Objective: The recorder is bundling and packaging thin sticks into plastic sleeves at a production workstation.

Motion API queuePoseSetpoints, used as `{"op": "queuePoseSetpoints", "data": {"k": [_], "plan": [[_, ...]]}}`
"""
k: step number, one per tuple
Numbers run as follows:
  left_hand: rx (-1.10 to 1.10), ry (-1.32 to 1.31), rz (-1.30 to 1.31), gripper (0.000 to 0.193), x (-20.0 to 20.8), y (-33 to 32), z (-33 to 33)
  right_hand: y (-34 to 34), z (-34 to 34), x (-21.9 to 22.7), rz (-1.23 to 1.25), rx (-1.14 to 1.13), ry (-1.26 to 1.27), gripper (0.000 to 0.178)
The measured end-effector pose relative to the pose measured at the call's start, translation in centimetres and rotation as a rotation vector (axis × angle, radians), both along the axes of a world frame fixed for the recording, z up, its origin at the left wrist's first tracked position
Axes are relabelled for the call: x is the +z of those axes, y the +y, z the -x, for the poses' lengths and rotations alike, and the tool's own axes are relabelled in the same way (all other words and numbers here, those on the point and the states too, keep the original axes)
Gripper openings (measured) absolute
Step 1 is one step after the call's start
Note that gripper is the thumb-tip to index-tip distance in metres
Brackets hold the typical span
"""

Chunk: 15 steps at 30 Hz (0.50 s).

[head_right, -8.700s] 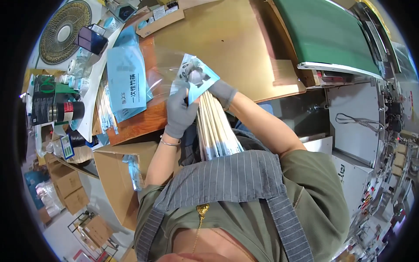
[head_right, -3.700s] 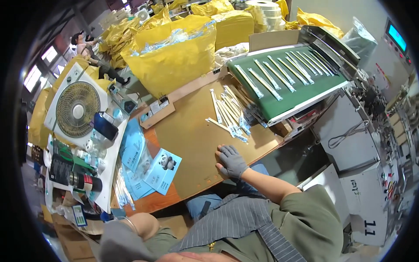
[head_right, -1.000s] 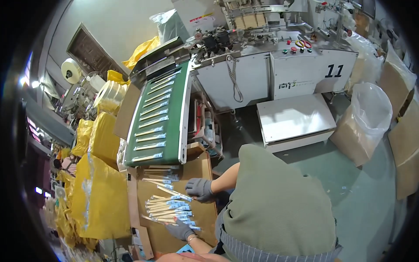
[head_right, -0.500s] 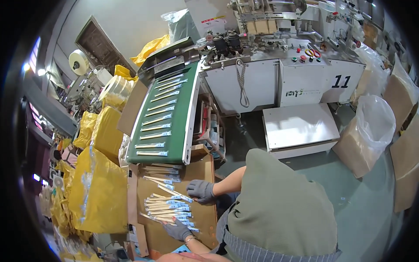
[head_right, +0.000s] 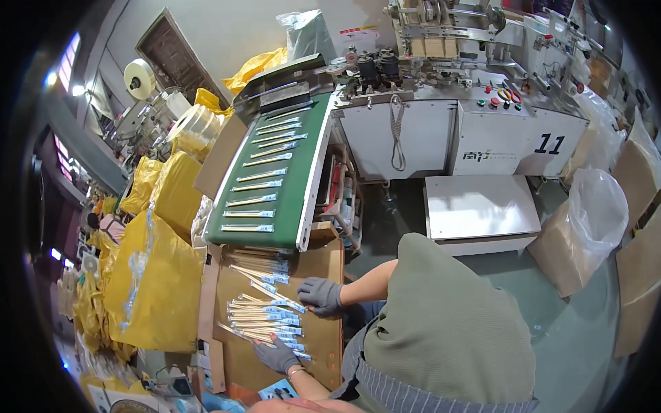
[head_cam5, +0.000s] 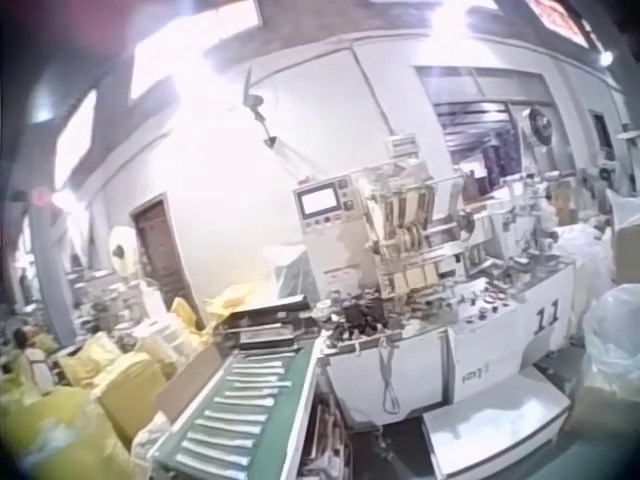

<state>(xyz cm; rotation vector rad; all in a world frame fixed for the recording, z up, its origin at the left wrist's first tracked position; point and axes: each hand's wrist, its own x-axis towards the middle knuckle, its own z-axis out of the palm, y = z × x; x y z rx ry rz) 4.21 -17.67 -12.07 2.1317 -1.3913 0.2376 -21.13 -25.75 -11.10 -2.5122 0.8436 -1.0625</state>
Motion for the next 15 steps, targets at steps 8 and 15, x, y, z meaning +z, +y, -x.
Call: {"op": "queuePoseSetpoints", "data": {"k": [8,15], "plan": [[0.016,0.013,-0.023,0.064,-0.08,-0.17,0.21,0.00,0.26,0.30,0.014,-0.003,0.017,0.024],[0.037,0.021,-0.012,0.065,0.24,0.71,-0.17,0.07,-0.16,0.72,0.017,0.018,-0.018,0.023]]}}
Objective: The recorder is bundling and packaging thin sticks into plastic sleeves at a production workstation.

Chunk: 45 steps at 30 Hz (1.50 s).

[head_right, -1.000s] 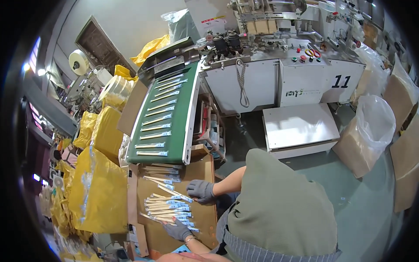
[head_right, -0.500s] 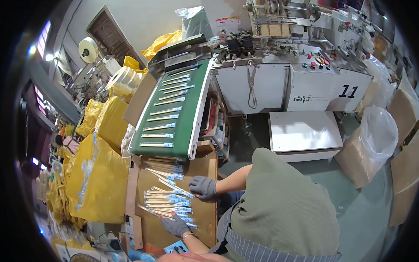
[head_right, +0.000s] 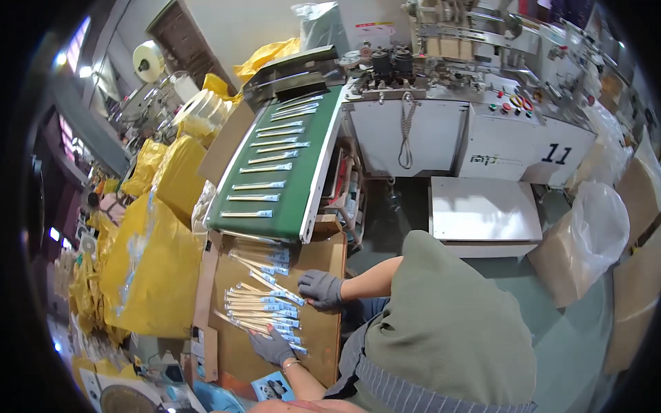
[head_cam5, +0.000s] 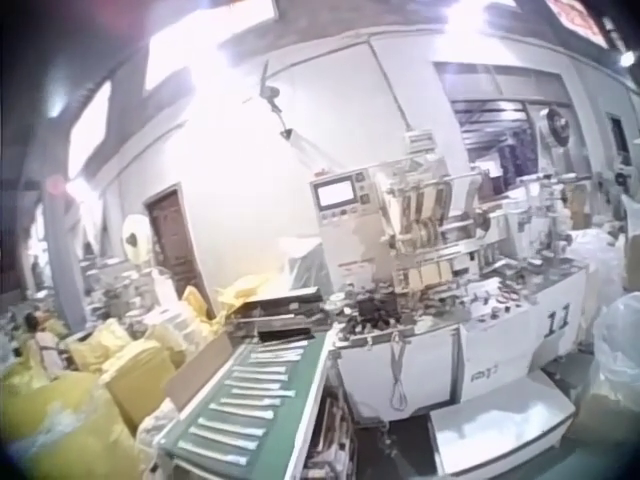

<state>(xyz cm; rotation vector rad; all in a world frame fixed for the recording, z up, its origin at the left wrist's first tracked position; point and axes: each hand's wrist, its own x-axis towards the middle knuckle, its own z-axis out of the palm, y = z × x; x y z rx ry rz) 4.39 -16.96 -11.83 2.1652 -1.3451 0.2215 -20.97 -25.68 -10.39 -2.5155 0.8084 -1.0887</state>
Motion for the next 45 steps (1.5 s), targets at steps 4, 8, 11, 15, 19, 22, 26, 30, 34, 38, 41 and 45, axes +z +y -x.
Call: {"op": "queuePoseSetpoints", "data": {"k": [4,8,11,15,19,22,26,30,34,38,41,45], "plan": [[0.049,0.094,-0.052,0.066,-0.4,0.0,0.6,0.1,0.3,0.5,-0.079,0.002,0.010,0.020],[-0.035,0.105,0.155,0.064,-0.6,-1.0,1.0,-0.1,0.7,0.9,-0.063,-0.028,0.026,0.022],[-0.006,0.107,0.093,0.066,0.0,-0.9,0.9,0.0,0.2,1.7,-0.024,-0.001,0.079,0.022],[0.028,0.033,0.093,0.066,1.0,-0.3,0.8,0.1,-0.5,2.3,-0.030,0.054,0.110,0.020],[0.082,0.185,0.258,0.062,1.4,0.5,-0.4,0.6,-0.4,2.2,-0.070,0.039,0.112,0.021],[0.145,0.272,0.378,0.060,3.1,1.3,-2.3,0.4,-0.3,2.7,-0.119,0.042,0.132,0.021],[0.353,0.106,0.731,0.073,8.6,2.9,-11.1,0.5,-0.1,2.7,-0.093,0.021,0.136,0.022],[1.054,-0.288,0.523,0.103,14.8,8.1,-24.6,0.4,-0.3,2.7,-0.088,0.033,0.153,0.022],[1.286,-0.119,0.336,0.120,18.4,9.3,-30.2,0.3,-0.4,2.6,-0.085,0.024,0.170,0.024],[1.307,-0.142,0.277,0.119,18.5,9.0,-32.2,0.3,-1.0,3.1,-0.108,0.019,0.166,0.024],[1.225,0.062,0.338,0.117,19.1,8.5,-32.0,0.3,-1.0,3.0,-0.101,0.014,0.171,0.023],[1.270,-0.052,0.349,0.116,19.1,8.8,-32.2,0.2,-0.9,2.6,-0.105,0.004,0.195,0.023]]}}
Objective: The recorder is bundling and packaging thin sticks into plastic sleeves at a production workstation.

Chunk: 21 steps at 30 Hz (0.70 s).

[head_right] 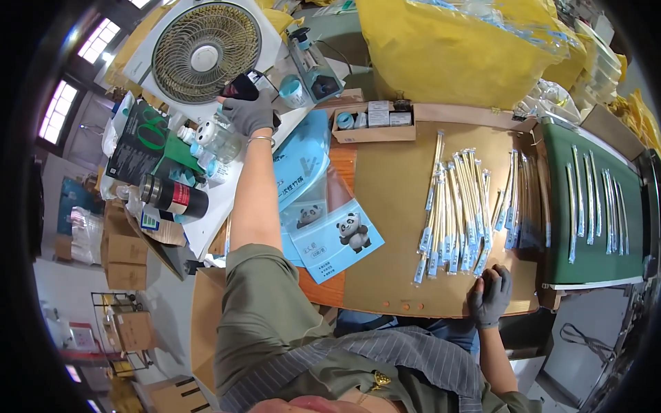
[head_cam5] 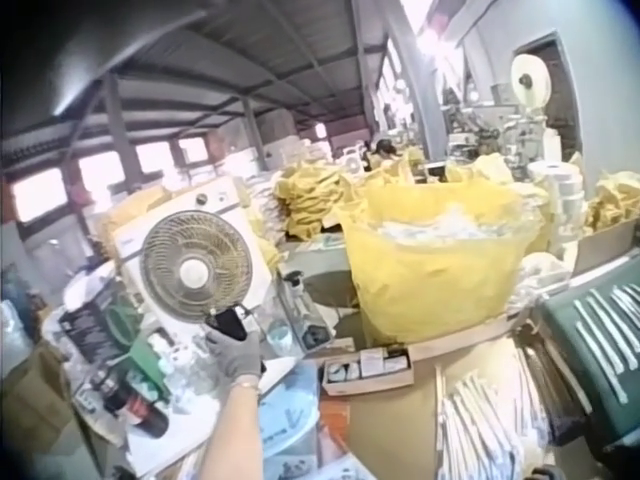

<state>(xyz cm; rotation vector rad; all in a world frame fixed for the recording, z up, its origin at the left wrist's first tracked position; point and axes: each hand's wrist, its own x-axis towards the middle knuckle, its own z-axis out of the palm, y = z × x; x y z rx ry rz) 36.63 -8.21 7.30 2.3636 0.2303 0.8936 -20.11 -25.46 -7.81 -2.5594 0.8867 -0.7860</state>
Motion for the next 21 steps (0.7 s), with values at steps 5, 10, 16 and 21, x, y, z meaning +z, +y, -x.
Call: {"op": "queuePoseSetpoints", "data": {"k": [5,10,16,21], "plan": [[-0.059,-0.150,-0.007,0.117,-1.2,0.5,1.9,0.1,0.2,0.4,0.007,0.010,-0.006,0.022],[-0.993,-0.141,0.244,0.085,-9.9,-4.5,18.3,-0.1,0.8,0.0,-0.011,-0.006,-0.003,0.024],[-1.037,0.224,-0.290,0.083,-17.8,-7.1,34.9,0.1,0.5,0.1,-0.017,0.037,-0.048,0.026],[-1.220,0.067,-0.263,0.079,-18.7,-8.1,36.9,-2.1,2.2,4.8,0.084,0.136,-0.261,0.031]]}}
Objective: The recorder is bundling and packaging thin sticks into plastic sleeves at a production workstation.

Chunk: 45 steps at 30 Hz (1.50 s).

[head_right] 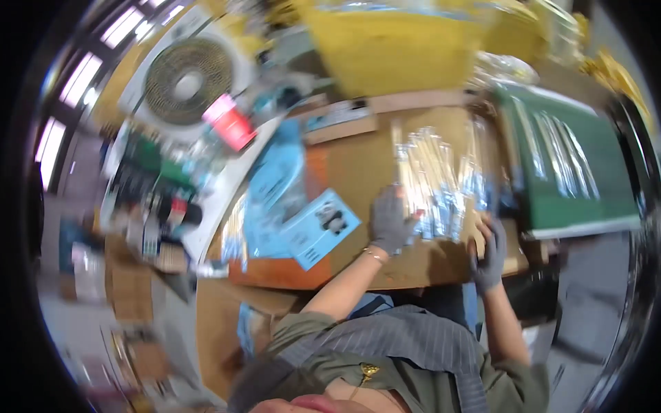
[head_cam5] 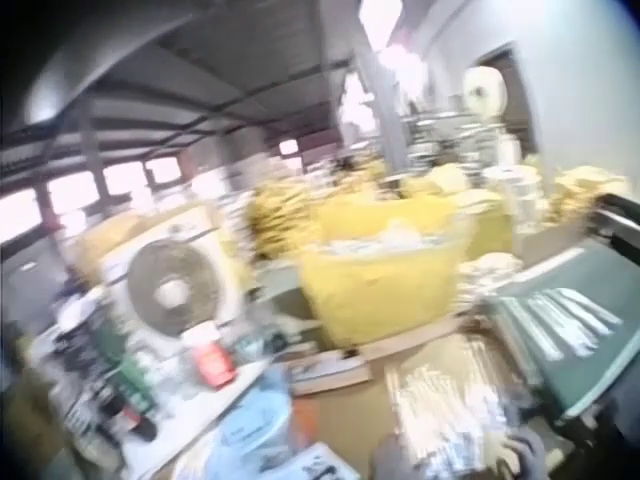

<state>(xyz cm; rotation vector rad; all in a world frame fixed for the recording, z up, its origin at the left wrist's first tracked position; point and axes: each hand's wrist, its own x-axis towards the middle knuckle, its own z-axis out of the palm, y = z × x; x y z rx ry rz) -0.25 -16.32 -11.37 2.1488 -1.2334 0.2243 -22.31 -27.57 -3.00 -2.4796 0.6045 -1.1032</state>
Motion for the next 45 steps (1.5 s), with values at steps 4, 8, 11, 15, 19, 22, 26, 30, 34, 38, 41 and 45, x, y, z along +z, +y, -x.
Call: {"op": "queuePoseSetpoints", "data": {"k": [4,8,11,15,19,22,26,30,34,38,41,45], "plan": [[-0.006,-0.031,-0.041,0.072,1.7,0.4,-0.4,-8.1,-1.3,5.8,0.235,-0.138,0.031,0.050],[-0.050,-0.139,-0.079,0.070,0.2,0.5,-0.9,-20.2,0.9,5.9,0.339,-0.530,0.186,0.057],[-0.053,-0.122,-0.066,0.070,0.3,-0.7,-0.1,-28.4,6.2,4.0,0.058,-0.901,0.391,0.070],[-0.021,-0.115,-0.119,0.071,0.9,0.3,-0.7,-23.9,0.8,7.4,-0.233,-0.410,0.525,0.071],[-0.035,-0.078,-0.139,0.071,0.8,-0.2,-1.3,-16.2,-7.4,5.6,-0.124,-0.206,0.480,0.066],[0.173,0.268,0.066,0.075,2.4,-2.4,-1.5,-13.7,-12.1,3.1,-0.200,-0.263,0.471,0.080],[0.272,0.645,-0.006,0.085,4.7,-7.5,-2.0,-19.0,-11.9,-4.6,-0.964,-0.560,0.202,0.076],[0.061,1.133,0.200,0.081,4.5,-8.9,-3.6,-12.6,-15.9,-1.1,-0.550,-0.450,0.513,0.089],[0.049,1.624,0.433,0.070,5.1,-10.2,-3.7,-8.2,-18.1,-3.8,-0.799,-0.110,0.491,0.082],[0.054,1.468,0.202,0.059,4.7,-6.6,-6.4,-4.6,-18.5,-3.5,-1.422,0.394,-0.162,0.047],[-0.126,1.219,0.427,0.050,9.8,-5.0,-4.5,-3.9,-18.1,0.1,-1.343,0.491,-0.311,0.050],[-0.469,0.900,0.609,0.049,15.6,-1.9,-4.3,-1.4,-16.1,7.9,-1.202,0.738,-0.463,0.073]]}}
